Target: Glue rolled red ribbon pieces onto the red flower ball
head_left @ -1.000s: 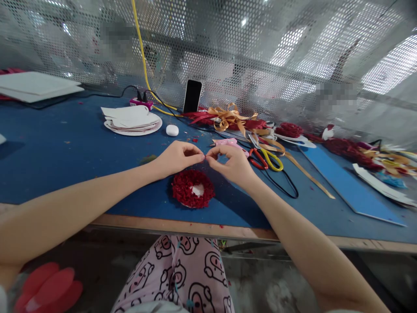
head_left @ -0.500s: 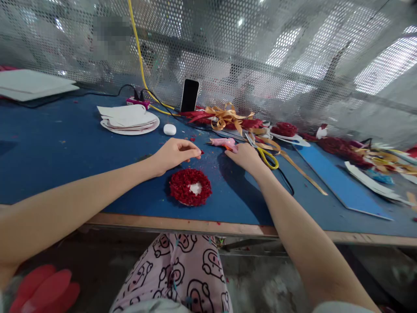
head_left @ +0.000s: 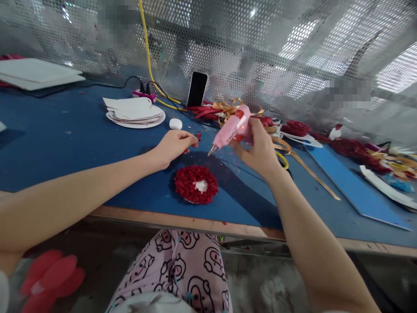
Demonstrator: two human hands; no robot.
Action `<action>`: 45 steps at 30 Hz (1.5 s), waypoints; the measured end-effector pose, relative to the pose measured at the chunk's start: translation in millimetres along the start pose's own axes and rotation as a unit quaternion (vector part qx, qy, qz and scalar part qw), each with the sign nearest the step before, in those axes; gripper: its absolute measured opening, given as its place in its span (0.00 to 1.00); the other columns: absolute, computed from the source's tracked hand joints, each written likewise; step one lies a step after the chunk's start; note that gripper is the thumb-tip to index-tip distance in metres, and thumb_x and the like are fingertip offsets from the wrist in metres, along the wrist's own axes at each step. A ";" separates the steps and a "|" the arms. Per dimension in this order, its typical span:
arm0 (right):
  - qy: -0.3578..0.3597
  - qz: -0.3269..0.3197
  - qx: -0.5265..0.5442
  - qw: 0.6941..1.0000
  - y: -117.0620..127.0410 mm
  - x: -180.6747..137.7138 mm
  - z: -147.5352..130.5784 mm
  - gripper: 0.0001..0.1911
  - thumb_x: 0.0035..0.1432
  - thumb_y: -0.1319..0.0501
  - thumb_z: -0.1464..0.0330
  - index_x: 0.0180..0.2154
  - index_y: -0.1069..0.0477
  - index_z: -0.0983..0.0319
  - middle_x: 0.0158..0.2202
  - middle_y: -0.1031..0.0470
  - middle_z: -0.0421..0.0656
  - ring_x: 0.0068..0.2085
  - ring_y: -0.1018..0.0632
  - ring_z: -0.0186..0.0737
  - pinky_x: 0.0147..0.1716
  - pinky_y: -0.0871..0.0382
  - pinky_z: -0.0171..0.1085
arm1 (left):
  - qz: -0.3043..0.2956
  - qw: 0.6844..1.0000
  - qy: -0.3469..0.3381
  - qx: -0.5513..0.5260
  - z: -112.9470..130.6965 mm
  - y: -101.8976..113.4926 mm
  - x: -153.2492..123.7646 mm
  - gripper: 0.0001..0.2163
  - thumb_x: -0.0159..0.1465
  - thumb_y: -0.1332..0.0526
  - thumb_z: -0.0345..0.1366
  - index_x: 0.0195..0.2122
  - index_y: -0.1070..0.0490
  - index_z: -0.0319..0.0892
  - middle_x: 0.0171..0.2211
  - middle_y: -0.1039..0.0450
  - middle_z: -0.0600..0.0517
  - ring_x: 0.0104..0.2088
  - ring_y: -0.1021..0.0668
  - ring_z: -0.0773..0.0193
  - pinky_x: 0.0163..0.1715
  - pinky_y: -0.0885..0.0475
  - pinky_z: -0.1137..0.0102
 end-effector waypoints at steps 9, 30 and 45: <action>0.140 0.018 -0.025 0.990 -8.7 -12.5 -42.5 0.17 0.59 0.39 0.65 0.51 0.34 0.54 0.43 0.27 0.44 0.46 0.28 0.50 0.52 0.38 0.54 | -0.012 1.000 0.007 -0.011 1.9 -0.7 -2.6 0.08 0.59 0.36 0.38 0.27 0.24 0.38 0.27 0.24 0.52 0.24 0.31 0.72 0.25 0.38 0.74; 0.166 0.016 -0.019 0.986 -8.5 -15.4 -49.1 0.12 0.63 0.39 0.66 0.49 0.29 0.55 0.43 0.23 0.42 0.46 0.27 0.48 0.50 0.39 0.50 | -0.025 1.000 -0.001 0.016 3.3 -1.8 -4.1 0.09 0.58 0.34 0.40 0.27 0.23 0.39 0.25 0.25 0.54 0.24 0.31 0.70 0.26 0.38 0.72; 0.139 0.000 -0.003 0.990 -7.6 -13.0 -46.4 0.11 0.64 0.40 0.65 0.48 0.26 0.52 0.42 0.22 0.42 0.46 0.27 0.49 0.50 0.40 0.51 | -0.021 0.999 0.000 0.024 3.1 -1.0 -4.4 0.09 0.58 0.34 0.40 0.26 0.23 0.40 0.23 0.27 0.53 0.24 0.31 0.70 0.25 0.39 0.72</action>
Point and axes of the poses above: each hand's wrist, its own x-axis towards the middle knuckle, its own y-axis out of the back of the hand, z = x × y, the point moved 7 cm from there along x, towards the middle knuckle
